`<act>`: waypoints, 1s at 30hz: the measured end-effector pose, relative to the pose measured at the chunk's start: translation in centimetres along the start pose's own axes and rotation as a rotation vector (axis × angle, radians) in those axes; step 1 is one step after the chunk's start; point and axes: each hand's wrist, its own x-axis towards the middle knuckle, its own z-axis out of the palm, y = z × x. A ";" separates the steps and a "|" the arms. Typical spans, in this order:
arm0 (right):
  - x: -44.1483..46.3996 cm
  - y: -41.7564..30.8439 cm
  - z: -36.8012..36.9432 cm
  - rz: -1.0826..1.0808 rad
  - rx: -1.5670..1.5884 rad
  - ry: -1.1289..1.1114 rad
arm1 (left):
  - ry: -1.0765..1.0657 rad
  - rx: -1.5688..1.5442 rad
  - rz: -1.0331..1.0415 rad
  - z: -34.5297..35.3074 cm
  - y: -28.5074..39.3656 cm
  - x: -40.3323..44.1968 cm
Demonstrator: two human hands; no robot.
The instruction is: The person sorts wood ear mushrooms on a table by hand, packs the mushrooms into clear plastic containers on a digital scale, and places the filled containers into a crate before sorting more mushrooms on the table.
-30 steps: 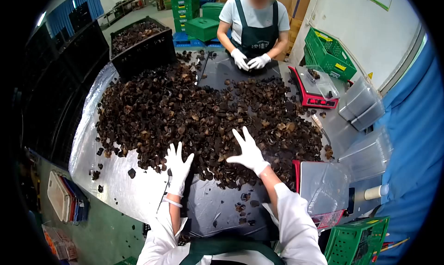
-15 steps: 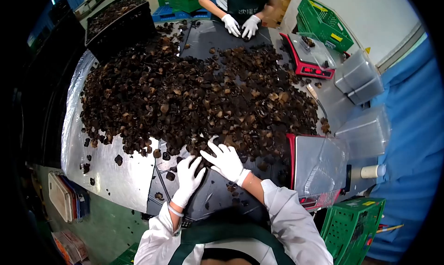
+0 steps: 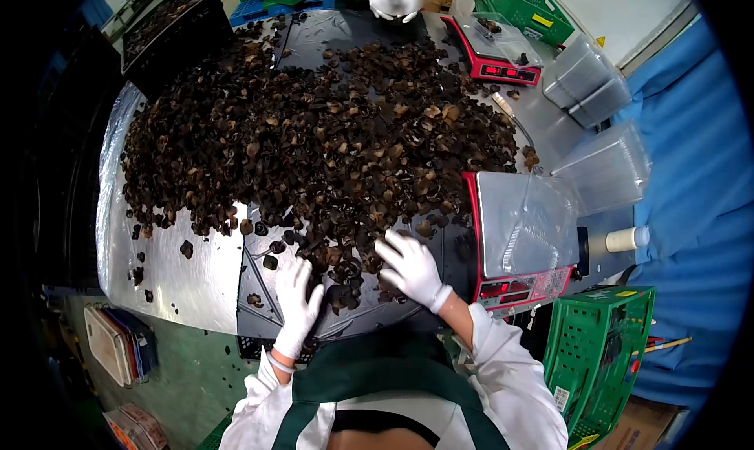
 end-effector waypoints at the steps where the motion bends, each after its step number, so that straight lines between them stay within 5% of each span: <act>1: 0.9 0.1 -0.2 0.062 0.024 0.043 | 0.055 0.021 -0.063 0.2 0.0 0.6; 7: 1.0 -2.1 3.6 -0.056 -0.103 -0.216 | -0.293 0.128 0.131 1.7 2.5 -0.2; 13: -5.4 -3.7 2.3 -0.191 0.010 -0.275 | -0.420 0.054 0.322 -0.1 1.9 -4.8; 17: -6.4 -2.7 0.4 -0.208 0.050 -0.225 | -0.281 0.013 0.196 -1.6 1.8 -5.5; 21: -5.0 -0.2 -0.6 0.095 0.155 0.134 | 0.003 0.018 -0.088 -1.0 -0.2 -5.2; 25: -2.6 3.2 0.4 0.366 0.292 0.215 | -0.043 0.037 -0.144 -0.2 -0.5 -3.9; 30: -2.0 3.2 2.0 0.258 0.077 0.079 | -0.222 0.063 -0.050 0.9 0.6 -3.6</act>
